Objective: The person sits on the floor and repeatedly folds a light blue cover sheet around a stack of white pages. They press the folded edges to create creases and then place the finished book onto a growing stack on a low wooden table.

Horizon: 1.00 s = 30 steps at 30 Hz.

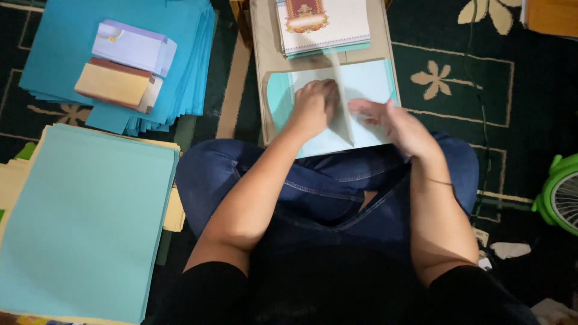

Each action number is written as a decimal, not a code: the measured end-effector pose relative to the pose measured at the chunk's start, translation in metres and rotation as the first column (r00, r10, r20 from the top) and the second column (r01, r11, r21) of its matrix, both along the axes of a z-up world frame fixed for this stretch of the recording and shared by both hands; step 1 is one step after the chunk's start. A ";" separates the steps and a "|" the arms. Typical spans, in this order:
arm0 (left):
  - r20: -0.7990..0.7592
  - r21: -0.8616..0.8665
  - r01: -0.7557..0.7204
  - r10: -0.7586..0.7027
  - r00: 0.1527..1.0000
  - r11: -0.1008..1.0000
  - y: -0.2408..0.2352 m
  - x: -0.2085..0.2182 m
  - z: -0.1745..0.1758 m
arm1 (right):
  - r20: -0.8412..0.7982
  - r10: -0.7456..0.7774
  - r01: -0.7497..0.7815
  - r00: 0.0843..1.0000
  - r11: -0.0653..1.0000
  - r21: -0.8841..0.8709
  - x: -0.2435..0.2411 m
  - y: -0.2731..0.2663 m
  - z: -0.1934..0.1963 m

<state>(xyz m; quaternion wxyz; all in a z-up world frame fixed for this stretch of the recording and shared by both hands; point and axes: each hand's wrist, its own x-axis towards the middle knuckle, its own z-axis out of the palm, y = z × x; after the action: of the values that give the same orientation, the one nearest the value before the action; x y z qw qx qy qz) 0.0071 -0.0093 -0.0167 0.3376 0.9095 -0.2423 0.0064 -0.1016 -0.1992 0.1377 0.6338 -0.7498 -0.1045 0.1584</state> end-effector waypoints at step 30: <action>-0.163 0.514 0.012 0.084 0.983 0.858 0.015 -0.025 0.062 | 0.429 0.350 0.257 0.833 0.441 -0.860 0.031 0.030 -0.106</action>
<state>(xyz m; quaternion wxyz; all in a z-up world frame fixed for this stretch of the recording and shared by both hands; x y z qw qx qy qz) -0.0176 0.0058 0.0449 0.1037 0.9677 -0.1868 -0.1340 -0.0708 -0.1694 0.0317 0.0758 -0.9759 -0.2039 -0.0157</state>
